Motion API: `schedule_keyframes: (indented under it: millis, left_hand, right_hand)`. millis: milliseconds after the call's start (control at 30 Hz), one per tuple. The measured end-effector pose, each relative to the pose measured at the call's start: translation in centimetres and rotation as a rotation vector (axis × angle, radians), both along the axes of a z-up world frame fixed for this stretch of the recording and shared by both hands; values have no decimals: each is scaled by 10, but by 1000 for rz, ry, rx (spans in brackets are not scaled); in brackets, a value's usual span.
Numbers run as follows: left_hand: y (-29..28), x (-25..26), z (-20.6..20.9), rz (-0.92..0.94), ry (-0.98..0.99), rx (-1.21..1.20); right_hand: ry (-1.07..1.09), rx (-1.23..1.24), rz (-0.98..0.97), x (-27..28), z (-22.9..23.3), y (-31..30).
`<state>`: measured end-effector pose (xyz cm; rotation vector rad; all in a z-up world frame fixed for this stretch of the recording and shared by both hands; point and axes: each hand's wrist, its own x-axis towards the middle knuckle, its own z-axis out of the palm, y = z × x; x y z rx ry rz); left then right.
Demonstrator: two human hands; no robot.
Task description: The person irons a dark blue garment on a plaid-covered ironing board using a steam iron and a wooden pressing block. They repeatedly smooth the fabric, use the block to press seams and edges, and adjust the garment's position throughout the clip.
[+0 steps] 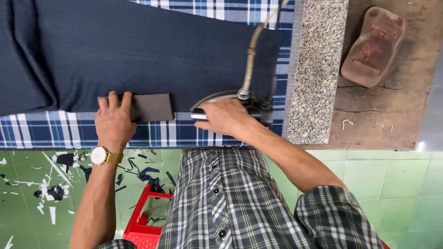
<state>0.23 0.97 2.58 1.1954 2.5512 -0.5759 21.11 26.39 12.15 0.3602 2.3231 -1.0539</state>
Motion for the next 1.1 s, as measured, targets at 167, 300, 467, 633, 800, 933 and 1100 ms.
schedule_keyframes:
  millis: [167,300,467,633,800,933,1100]
  left_hand:
    - [23,19,25,13,-76,-1]
    - [59,59,27,-67,-83,79]
    - [115,116,1,-217,-142,210]
    - [154,162,-32,-354,-189,320]
    - [151,162,-12,-430,-99,355]
    - [153,165,-2,-423,-71,326]
    - [151,165,-8,-379,-141,390]
  right_hand:
    - [-133,78,-49,45,10,30]
    - [-252,126,-154,80,17,53]
    - [-342,171,-283,115,29,69]
    - [-354,174,-454,150,27,71]
    - [-463,166,-606,180,33,69]
    - [-470,164,-670,203,19,76]
    - [-493,201,-713,194,35,78]
